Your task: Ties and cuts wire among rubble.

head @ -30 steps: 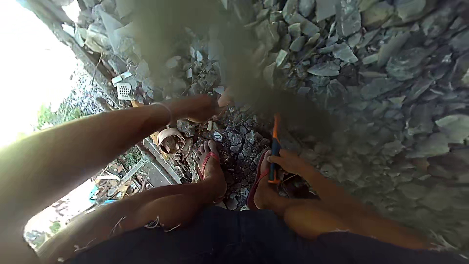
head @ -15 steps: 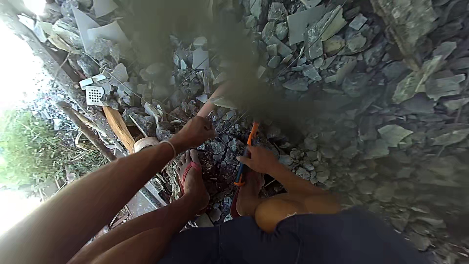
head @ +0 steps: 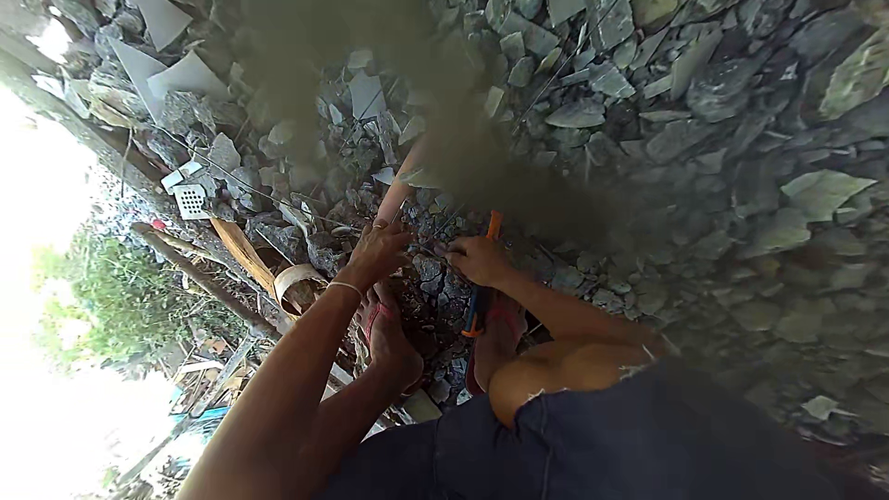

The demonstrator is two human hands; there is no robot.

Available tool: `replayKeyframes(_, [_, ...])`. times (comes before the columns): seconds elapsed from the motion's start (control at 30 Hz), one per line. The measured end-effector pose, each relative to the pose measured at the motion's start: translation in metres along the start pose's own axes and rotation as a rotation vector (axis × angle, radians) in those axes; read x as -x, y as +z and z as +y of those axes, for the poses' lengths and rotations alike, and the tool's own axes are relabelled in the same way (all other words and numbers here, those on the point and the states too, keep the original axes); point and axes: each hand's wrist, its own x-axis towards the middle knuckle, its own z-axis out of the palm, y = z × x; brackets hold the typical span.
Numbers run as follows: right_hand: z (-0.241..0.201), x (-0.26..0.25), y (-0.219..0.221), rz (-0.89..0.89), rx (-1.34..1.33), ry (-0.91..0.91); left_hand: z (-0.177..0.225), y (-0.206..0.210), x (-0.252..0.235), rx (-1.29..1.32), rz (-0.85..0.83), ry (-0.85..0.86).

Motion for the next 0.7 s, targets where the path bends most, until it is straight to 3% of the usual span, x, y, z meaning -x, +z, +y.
replayKeyframes(0.13, [0.001, -0.003, -0.003, -0.075, 0.239, 0.021, -0.004, 0.012, -0.008, -0.097, -0.042, 0.074])
replayKeyframes(0.27, [0.001, -0.004, -0.004, -0.09, 0.277, 0.024, 0.003, 0.021, -0.032, -0.003, 0.072, 0.151])
replayKeyframes(0.47, [-0.004, -0.002, -0.004, -0.052, 0.327, -0.008, 0.027, -0.006, -0.086, -0.042, -0.263, 0.053])
replayKeyframes(0.7, [-0.005, -0.023, -0.001, -0.054, 0.437, -0.004, 0.02, -0.007, -0.082, 0.048, -0.276, 0.048])
